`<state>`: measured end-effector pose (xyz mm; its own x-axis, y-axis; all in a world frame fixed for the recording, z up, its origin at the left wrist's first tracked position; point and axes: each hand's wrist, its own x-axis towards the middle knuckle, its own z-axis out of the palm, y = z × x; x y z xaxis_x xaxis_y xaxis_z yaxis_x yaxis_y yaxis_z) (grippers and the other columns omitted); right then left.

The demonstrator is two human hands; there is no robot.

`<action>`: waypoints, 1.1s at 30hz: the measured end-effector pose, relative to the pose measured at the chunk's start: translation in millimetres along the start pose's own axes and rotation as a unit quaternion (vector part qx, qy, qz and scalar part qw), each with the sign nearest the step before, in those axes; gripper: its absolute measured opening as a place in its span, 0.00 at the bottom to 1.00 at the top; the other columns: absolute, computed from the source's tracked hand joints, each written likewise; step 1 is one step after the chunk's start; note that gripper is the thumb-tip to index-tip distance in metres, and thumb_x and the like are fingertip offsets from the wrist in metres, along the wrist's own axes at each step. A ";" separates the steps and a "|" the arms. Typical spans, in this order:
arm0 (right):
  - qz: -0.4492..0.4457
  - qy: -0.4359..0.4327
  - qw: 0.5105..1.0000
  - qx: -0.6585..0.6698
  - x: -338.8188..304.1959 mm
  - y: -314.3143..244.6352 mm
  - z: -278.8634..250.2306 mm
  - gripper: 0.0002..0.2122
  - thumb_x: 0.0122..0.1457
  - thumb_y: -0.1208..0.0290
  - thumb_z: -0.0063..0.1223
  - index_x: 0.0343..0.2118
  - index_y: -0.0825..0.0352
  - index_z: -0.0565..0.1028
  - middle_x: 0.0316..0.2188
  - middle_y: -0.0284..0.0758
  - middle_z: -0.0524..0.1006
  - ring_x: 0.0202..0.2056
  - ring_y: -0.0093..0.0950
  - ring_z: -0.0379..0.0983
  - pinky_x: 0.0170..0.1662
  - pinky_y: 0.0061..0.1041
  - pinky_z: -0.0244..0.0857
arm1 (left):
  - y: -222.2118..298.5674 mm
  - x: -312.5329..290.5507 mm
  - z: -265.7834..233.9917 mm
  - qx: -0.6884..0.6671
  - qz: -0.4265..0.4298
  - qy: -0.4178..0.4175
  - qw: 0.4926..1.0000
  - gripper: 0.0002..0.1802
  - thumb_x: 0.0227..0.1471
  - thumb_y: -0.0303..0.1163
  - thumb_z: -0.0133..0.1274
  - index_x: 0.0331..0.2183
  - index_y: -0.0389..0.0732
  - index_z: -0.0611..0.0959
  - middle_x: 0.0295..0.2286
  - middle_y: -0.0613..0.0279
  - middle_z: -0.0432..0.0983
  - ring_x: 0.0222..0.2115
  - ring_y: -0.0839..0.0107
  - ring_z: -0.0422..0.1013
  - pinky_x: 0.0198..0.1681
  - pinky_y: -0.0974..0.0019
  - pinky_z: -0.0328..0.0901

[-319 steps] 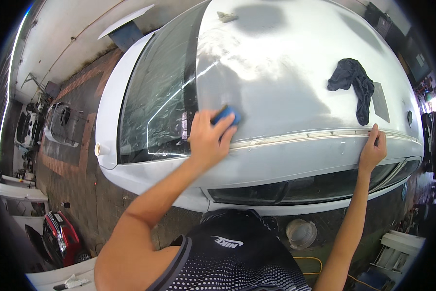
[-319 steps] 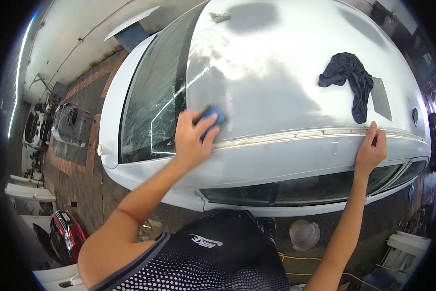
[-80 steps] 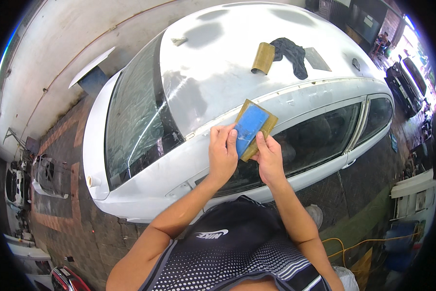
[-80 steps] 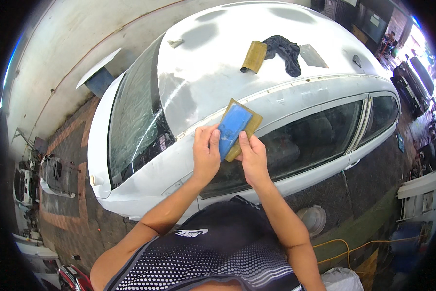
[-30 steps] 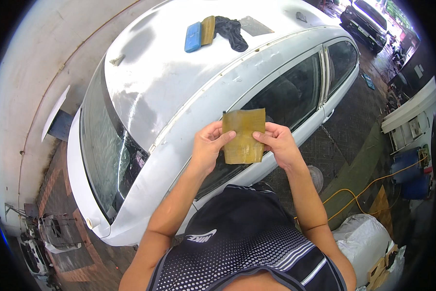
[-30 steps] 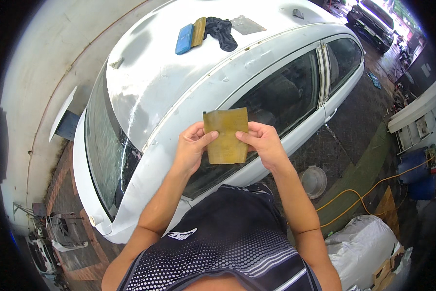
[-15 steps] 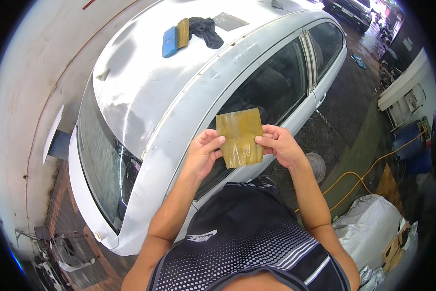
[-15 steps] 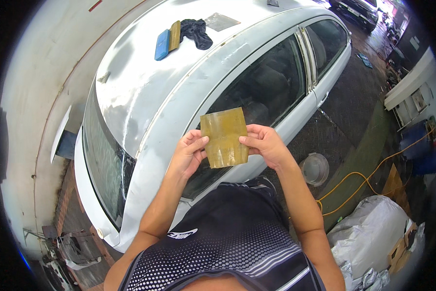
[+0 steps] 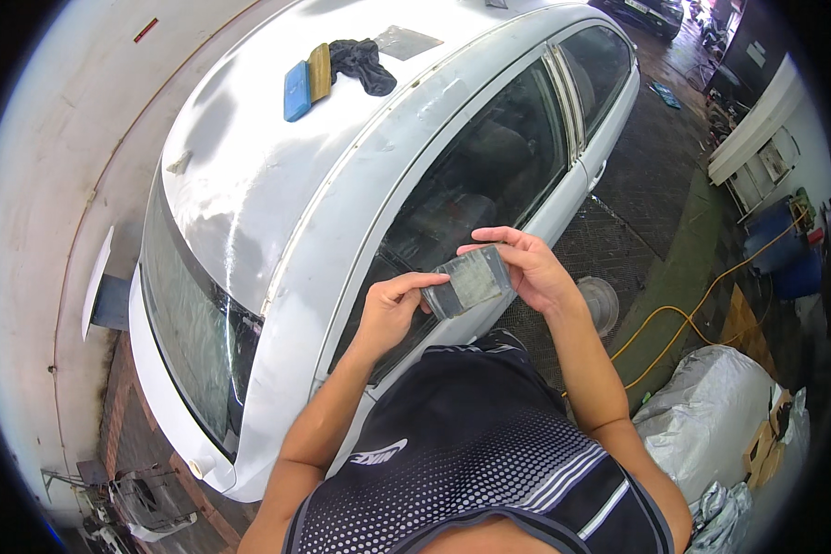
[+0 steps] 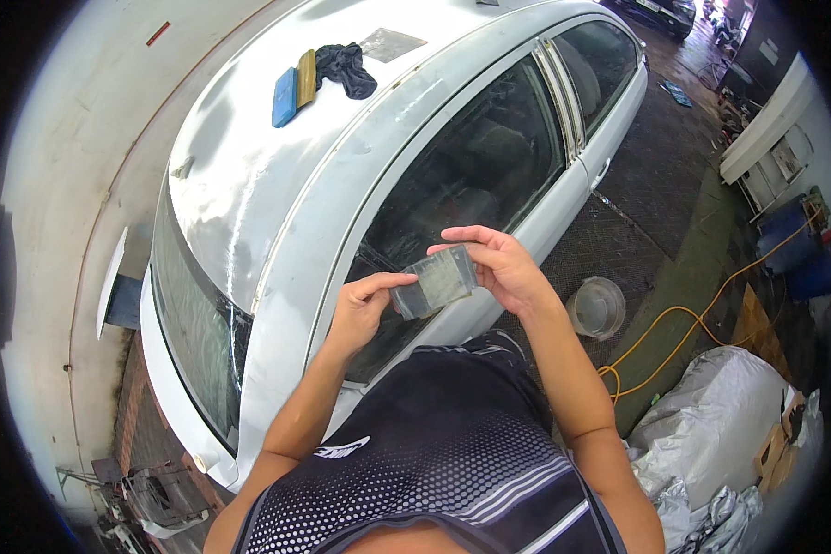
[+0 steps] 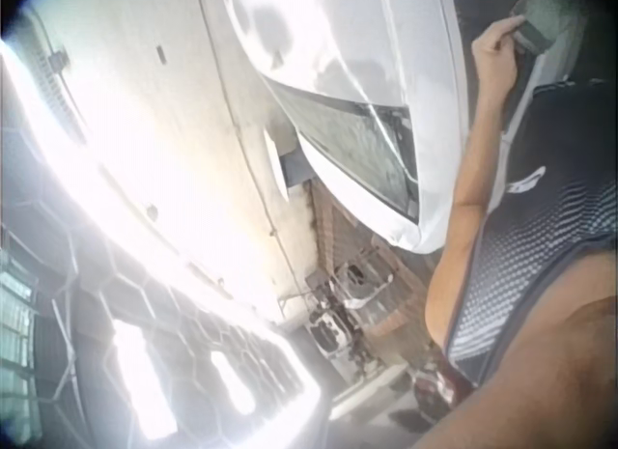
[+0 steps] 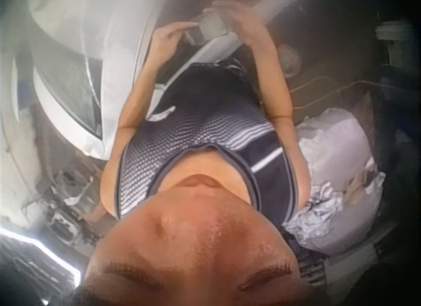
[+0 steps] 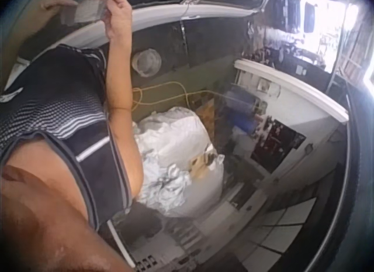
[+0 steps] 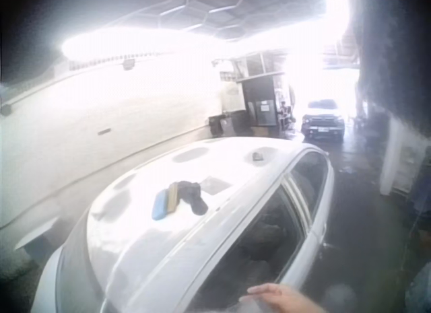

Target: The person sands the roof of a white car using a blue sanding block and a yellow sanding sheet. They repeatedly rub the surface, switch between tools, and wipe the area with a cloth.

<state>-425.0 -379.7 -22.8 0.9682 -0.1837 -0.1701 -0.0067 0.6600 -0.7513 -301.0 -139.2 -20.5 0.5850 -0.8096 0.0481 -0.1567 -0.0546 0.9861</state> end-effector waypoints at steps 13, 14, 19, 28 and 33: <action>-0.050 0.064 0.992 -0.099 -8.9 2.9 13.3 0.22 0.65 0.75 0.65 0.61 0.70 0.74 0.44 0.37 0.86 0.40 0.17 0.82 0.42 0.17 0.74 | 1.3 1.1 3.2 -0.146 -0.037 0.068 0.986 0.19 0.62 0.22 0.61 0.54 0.35 0.85 0.33 0.68 0.80 0.34 0.79 0.73 0.39 0.72 0.69; -0.053 0.059 0.991 -0.110 -8.2 2.1 12.1 0.22 0.65 0.75 0.65 0.61 0.70 0.74 0.43 0.34 0.86 0.39 0.15 0.81 0.40 0.15 0.71 | -2.0 1.3 0.0 -0.137 -0.045 0.062 0.988 0.20 0.61 0.23 0.63 0.55 0.35 0.84 0.32 0.69 0.78 0.33 0.79 0.73 0.39 0.72 0.69; -0.053 0.042 0.990 -0.120 -4.6 -3.4 17.3 0.25 0.63 0.77 0.65 0.63 0.70 0.73 0.40 0.32 0.86 0.37 0.15 0.81 0.38 0.15 0.71 | 7.0 -0.5 -11.3 -0.096 -0.054 0.047 0.993 0.23 0.60 0.23 0.64 0.57 0.37 0.83 0.31 0.71 0.74 0.33 0.79 0.73 0.40 0.72 0.70; -0.005 0.033 0.999 -0.025 18.9 2.9 14.1 0.22 0.64 0.81 0.61 0.61 0.72 0.74 0.39 0.37 0.86 0.38 0.24 0.84 0.45 0.27 0.81 | 21.6 -8.0 -21.5 0.205 0.239 0.096 0.944 0.23 0.51 0.24 0.69 0.50 0.40 0.87 0.49 0.55 0.74 0.47 0.59 0.75 0.49 0.59 0.73; 0.078 0.032 0.993 -0.082 30.3 19.2 25.6 0.20 0.65 0.77 0.62 0.60 0.71 0.75 0.41 0.37 0.86 0.38 0.24 0.84 0.44 0.27 0.81 | 18.2 -4.6 -23.3 0.202 0.271 0.167 0.926 0.08 0.55 0.23 0.65 0.40 0.37 0.87 0.33 0.56 0.80 0.40 0.57 0.78 0.44 0.59 0.73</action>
<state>-389.4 -353.9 -26.0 0.9342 -0.1376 -0.3290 -0.2014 0.5578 -0.8052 -287.9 -122.9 1.0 0.5361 -0.5589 0.6326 -0.7451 0.0389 0.6658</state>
